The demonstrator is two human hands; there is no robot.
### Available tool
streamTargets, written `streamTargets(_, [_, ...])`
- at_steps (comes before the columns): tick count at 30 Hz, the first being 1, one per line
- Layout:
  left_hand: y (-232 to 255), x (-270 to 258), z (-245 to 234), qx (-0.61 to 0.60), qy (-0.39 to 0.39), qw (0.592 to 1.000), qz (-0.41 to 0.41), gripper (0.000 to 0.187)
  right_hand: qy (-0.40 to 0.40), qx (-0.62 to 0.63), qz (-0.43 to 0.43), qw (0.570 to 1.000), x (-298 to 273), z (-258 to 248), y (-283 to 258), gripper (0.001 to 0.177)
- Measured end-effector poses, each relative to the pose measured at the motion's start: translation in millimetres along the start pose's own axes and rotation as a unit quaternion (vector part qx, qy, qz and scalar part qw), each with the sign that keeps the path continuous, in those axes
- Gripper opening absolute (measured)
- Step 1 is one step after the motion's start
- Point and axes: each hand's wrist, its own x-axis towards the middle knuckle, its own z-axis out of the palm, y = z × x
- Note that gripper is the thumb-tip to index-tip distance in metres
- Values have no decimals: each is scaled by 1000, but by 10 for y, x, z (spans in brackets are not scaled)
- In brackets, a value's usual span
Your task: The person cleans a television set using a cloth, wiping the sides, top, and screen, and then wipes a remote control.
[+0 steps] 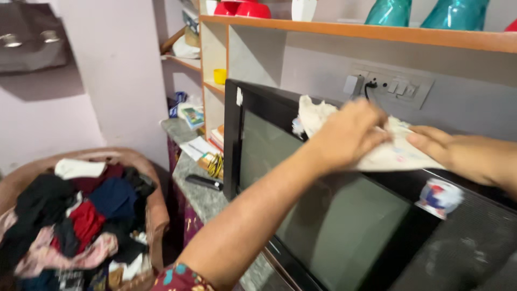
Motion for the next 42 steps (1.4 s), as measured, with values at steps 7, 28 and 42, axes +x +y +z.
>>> streamTargets(7, [80,-492,-353,77,118,981,130,60,-42,378,10,925,379,362,472,51])
streamTargets(28, [-991,-1,-605,-106,-115,970,187,47,361,95,-210,904,-264,888,660,25])
streamTargets(42, [-2915,-159,-1419,-72,-231,970,23,46,31,-33,161,986,629,206,-2290,72])
